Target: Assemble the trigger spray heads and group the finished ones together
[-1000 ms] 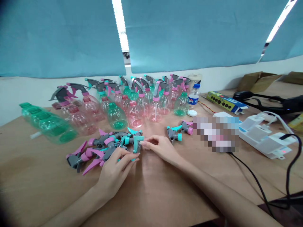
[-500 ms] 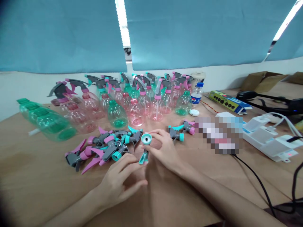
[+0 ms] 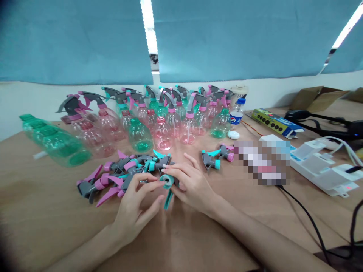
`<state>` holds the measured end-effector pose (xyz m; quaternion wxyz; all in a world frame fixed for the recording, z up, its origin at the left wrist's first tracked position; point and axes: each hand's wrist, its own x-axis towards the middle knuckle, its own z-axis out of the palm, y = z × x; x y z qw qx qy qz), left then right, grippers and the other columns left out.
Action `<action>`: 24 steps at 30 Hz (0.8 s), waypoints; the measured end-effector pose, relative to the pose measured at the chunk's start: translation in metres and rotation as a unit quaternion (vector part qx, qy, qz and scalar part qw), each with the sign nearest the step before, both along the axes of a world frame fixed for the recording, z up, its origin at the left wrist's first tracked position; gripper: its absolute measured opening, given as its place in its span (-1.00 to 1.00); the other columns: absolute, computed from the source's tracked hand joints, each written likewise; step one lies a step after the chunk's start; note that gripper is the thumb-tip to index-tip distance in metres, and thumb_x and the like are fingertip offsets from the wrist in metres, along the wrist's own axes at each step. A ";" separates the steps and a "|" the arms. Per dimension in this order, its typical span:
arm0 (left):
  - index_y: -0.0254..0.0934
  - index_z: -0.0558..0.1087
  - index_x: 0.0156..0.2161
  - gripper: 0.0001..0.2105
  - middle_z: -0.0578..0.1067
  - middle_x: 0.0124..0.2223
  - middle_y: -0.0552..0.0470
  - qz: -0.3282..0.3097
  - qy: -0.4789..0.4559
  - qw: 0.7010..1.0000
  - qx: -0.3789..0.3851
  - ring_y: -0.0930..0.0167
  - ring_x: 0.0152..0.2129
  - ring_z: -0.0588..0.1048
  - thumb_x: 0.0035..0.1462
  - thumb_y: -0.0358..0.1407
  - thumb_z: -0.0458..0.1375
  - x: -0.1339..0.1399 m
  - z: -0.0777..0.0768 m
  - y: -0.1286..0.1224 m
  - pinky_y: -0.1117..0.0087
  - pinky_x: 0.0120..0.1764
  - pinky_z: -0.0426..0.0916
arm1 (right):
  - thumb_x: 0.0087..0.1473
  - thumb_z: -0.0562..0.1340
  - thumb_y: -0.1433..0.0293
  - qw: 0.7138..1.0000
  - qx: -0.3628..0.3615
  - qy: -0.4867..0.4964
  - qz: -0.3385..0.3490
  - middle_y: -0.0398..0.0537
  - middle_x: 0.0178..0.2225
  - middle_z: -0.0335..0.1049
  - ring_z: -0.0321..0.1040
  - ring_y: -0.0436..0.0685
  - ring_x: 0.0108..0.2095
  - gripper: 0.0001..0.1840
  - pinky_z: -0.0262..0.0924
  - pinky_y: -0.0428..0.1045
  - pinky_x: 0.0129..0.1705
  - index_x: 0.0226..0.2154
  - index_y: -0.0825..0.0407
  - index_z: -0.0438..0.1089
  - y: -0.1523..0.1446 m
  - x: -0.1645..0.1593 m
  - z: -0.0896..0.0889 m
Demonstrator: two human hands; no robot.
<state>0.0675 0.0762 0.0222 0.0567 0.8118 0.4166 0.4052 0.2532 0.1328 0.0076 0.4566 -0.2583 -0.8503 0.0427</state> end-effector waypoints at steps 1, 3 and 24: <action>-0.20 0.34 -0.04 -0.77 0.24 -0.11 -0.04 0.001 0.008 1.000 0.004 0.37 -0.19 0.35 0.19 -0.41 0.06 0.000 0.000 -0.001 0.35 -0.22 0.37 | 0.11 0.17 0.46 1.000 0.000 0.001 0.002 -0.07 -0.13 0.50 0.43 0.09 -0.11 -0.71 -0.09 0.24 0.24 -0.07 -0.02 0.30 -0.001 0.000 0.001; -0.20 0.34 -0.03 -0.76 0.24 -0.10 -0.05 0.007 0.020 1.000 0.012 0.36 -0.17 0.35 0.19 -0.41 0.06 0.001 -0.001 -0.001 0.34 -0.22 0.37 | 0.12 0.17 0.45 1.000 -0.006 0.001 0.006 -0.08 -0.12 0.49 0.43 0.09 -0.11 -0.71 -0.08 0.25 0.24 -0.07 -0.03 0.30 -0.002 -0.001 0.001; -0.26 0.38 -0.09 -0.79 0.34 -0.14 -0.09 -0.049 0.081 0.995 0.034 0.32 -0.19 0.34 0.14 -0.42 0.12 -0.006 0.011 0.004 0.31 -0.22 0.38 | 0.12 0.15 0.44 0.992 -0.081 0.009 0.097 0.06 -0.15 0.47 0.41 0.14 -0.10 -0.69 0.37 0.03 -0.09 -0.04 0.08 0.31 -0.014 -0.003 -0.001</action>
